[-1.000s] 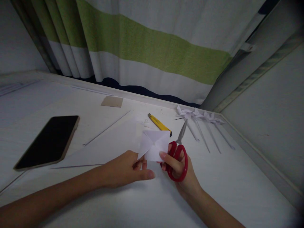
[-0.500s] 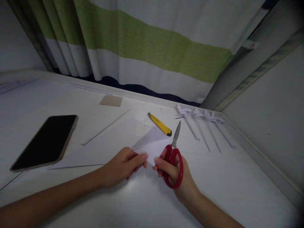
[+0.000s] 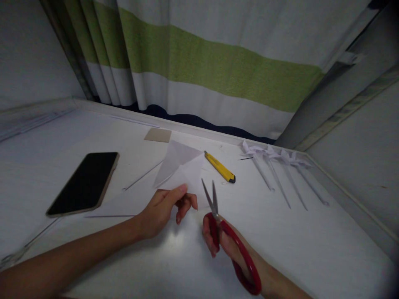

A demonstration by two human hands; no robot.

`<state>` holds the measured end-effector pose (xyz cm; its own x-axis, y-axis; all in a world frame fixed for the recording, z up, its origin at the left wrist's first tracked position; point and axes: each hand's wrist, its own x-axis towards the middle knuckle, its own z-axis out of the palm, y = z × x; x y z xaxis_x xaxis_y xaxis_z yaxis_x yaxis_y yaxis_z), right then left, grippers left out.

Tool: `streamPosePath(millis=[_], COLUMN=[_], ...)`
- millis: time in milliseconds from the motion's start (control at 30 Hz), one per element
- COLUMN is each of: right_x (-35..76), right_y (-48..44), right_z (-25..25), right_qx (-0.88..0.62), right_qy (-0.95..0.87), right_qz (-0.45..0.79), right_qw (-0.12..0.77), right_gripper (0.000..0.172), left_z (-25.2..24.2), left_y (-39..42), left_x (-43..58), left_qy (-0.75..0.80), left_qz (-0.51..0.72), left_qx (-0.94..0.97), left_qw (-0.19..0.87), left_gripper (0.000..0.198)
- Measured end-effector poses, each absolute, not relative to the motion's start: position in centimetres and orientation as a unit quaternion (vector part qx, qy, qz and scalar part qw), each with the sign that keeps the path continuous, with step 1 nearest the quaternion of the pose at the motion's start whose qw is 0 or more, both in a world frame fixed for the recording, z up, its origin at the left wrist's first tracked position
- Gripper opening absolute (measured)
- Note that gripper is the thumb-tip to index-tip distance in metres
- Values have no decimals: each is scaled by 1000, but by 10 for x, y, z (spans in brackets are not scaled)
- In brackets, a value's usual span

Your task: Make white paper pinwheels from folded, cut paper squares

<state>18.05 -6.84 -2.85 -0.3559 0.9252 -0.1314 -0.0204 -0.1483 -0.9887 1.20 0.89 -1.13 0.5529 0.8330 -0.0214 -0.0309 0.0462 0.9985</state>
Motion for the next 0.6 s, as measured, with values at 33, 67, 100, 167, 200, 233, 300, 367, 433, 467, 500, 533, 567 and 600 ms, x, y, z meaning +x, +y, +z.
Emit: streamPosePath(millis=[33,67,100,167,200,233,300,367,433,467,500,533,567,600], right_x=[180,179,179,178,179,179,180,181,181,181,181,181,181,181], right_y=[-69,-71,-72,-73,-74,-74,-74,-74,-73,-73,-73,-73,-73,-73], right_z=[-28,-27,-26,-25,-25,-25,-25,-26,-27,-26,-26,-26,-26,-26], right_qx=[-423,-419,-413,-399,-394,-392,-396,-396,-393,-392,-392,-392,-392,-392], right_qy=[-531,-526,-519,-512,-510,-507,-503,-499,-497,-496,-496,-496,-497,-498], right_qz=[640,652,664,679,682,684,685,687,690,692,693,692,691,690], right_qw=[361,351,346,343,346,348,349,350,349,348,348,348,349,350], right_gripper=[41,38,36,36,37,38,37,37,37,38,38,38,38,38], left_z=[-12,-13,-14,-16,-16,-16,-15,-13,-11,-11,-11,-11,-12,-13], left_y=[9,10,10,11,11,11,10,9,9,9,9,9,9,10], left_x=[11,11,11,11,11,11,11,11,12,12,12,12,12,12], left_qy=[327,323,321,319,320,324,331,336,339,339,338,337,334,332], left_qz=[344,348,349,345,339,332,321,310,302,298,296,294,291,289], left_qx=[600,597,594,591,592,595,603,612,620,625,628,631,633,635], left_qw=[644,647,650,656,657,657,652,645,639,637,635,634,634,635], left_gripper=[43,42,42,42,43,44,46,48,50,50,51,51,51,51])
